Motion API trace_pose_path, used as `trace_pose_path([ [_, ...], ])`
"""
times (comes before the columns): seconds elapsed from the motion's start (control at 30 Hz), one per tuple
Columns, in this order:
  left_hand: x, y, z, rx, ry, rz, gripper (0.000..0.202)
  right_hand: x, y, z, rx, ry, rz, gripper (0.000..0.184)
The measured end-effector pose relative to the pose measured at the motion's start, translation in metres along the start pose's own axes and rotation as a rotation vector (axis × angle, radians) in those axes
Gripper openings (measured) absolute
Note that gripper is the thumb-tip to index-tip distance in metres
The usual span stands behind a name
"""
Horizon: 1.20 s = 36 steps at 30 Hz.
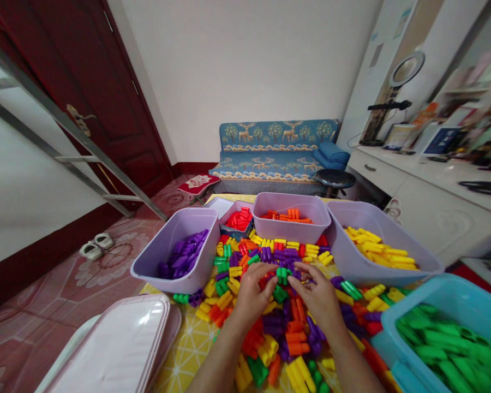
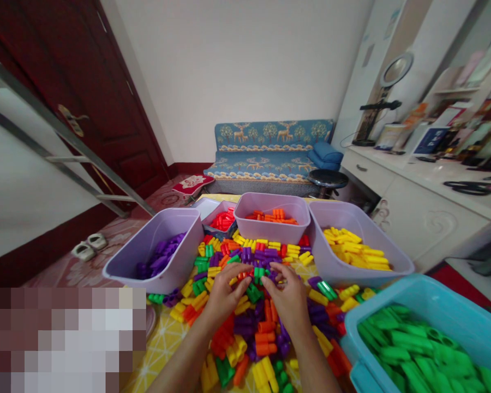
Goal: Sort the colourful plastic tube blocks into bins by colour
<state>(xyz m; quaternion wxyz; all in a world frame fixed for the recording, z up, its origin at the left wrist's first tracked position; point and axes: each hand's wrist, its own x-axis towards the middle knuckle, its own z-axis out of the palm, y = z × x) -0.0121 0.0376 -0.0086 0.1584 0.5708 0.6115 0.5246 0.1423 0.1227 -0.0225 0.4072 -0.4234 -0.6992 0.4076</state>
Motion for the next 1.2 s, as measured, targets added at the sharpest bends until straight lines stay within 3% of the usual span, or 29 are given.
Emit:
trace_pose_path([
  [0.13,-0.003,0.004,0.002,-0.081,-0.093,0.044,0.039,-0.007,-0.013,0.012,0.385,-0.046,0.096,0.044],
  [0.23,-0.004,0.000,0.004,-0.130,-0.070,-0.040,0.040,-0.012,-0.015,0.018,0.530,-0.115,0.133,0.043],
  [0.37,0.001,-0.003,0.000,-0.444,0.054,-0.348,0.048,-0.011,-0.005,0.019,0.613,-0.141,0.204,0.042],
  [0.47,0.008,0.005,-0.018,-0.728,0.255,-0.425,0.052,-0.009,0.004,0.017,0.573,-0.127,0.243,0.042],
  [0.53,0.014,0.014,-0.035,-0.865,0.388,-0.384,0.046,-0.008,0.007,0.017,0.570,-0.128,0.256,0.043],
  [0.7,0.021,0.036,-0.077,-1.045,0.681,-0.141,0.019,-0.008,0.007,0.019,0.602,-0.110,0.268,0.041],
  [0.8,0.018,0.041,-0.092,-1.104,0.865,-0.064,0.010,-0.009,0.007,0.019,0.616,-0.114,0.276,0.041],
  [0.87,0.016,0.041,-0.097,-1.130,0.923,-0.027,0.013,-0.009,0.007,0.019,0.623,-0.123,0.278,0.040],
  [0.93,0.015,0.039,-0.098,-1.152,0.893,-0.035,0.021,-0.009,0.006,0.018,0.626,-0.121,0.277,0.039],
  [1.03,0.016,0.030,-0.089,-1.081,0.714,-0.165,0.035,-0.010,0.004,0.018,0.620,-0.108,0.275,0.037],
  [1.2,0.016,-0.002,-0.054,-0.496,0.324,-0.437,0.041,-0.007,0.013,0.019,0.607,-0.118,0.279,0.034],
])
